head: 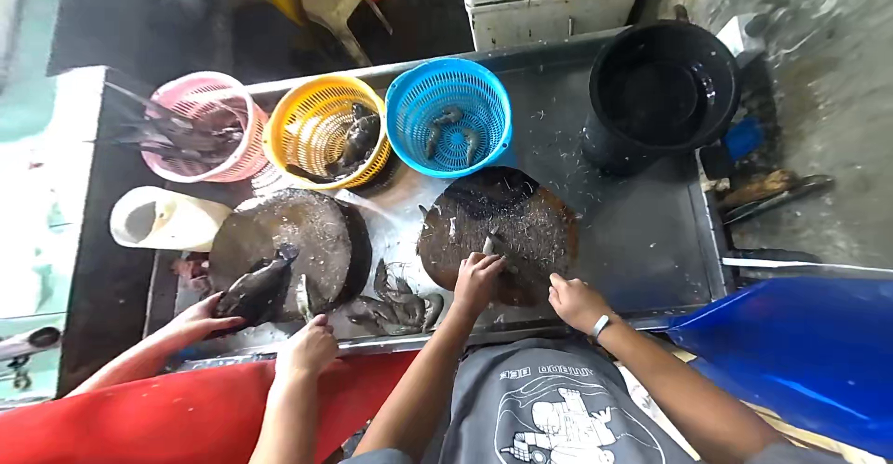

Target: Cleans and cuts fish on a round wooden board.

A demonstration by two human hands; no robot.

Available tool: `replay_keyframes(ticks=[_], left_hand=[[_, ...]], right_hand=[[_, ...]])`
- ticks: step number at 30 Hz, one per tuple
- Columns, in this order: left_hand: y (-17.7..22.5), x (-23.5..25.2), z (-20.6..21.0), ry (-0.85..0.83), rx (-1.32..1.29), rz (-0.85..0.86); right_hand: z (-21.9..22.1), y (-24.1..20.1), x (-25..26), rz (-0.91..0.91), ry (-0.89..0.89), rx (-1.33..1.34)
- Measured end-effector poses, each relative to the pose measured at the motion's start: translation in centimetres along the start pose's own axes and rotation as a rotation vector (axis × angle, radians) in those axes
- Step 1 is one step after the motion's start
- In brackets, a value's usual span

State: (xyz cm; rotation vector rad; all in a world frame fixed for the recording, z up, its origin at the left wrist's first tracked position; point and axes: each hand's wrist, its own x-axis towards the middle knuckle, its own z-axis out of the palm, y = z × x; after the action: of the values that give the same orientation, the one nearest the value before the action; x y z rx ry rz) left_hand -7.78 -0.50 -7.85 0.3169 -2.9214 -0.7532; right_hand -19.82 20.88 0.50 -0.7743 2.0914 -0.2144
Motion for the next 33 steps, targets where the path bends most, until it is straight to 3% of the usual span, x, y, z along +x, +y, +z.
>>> replay_keyframes(ticks=[5,6,9,11,17,23,28,33], left_hand=[[-0.1,-0.1,0.2,0.013,0.001,0.007],[-0.2,-0.1,0.3,0.019,0.003,0.008],[-0.3,-0.2,0.3,0.024,0.015,0.016],[-0.5,0.1,0.2,-0.006,0.026,0.010],[-0.6,-0.4,0.1,-0.091,0.024,0.066],[0.2,-2.2,-0.5,-0.133,-0.018,0.136],[0.1,-2.6,-0.6,-0.133,0.009,0.166],[0.5,-2.7,-1.4,-0.266,0.193,0.113]], right_hand=[[0.5,-1.4,0.2,-0.178,0.323,0.062],[1.0,-1.3,0.4,-0.180,0.329,0.056],[2.1,-0.5,1.3,-0.041,0.073,0.026],[2.0,0.3,1.0,-0.009,0.039,0.051],[0.8,0.6,-0.5,-0.024,0.150,0.088],[-1.5,-3.4,1.6,-0.271,0.422,0.071],[1.4,-2.1,4.8,-0.071,0.100,-0.015],[2.1,2.4,0.6,-0.132,0.221,0.249]])
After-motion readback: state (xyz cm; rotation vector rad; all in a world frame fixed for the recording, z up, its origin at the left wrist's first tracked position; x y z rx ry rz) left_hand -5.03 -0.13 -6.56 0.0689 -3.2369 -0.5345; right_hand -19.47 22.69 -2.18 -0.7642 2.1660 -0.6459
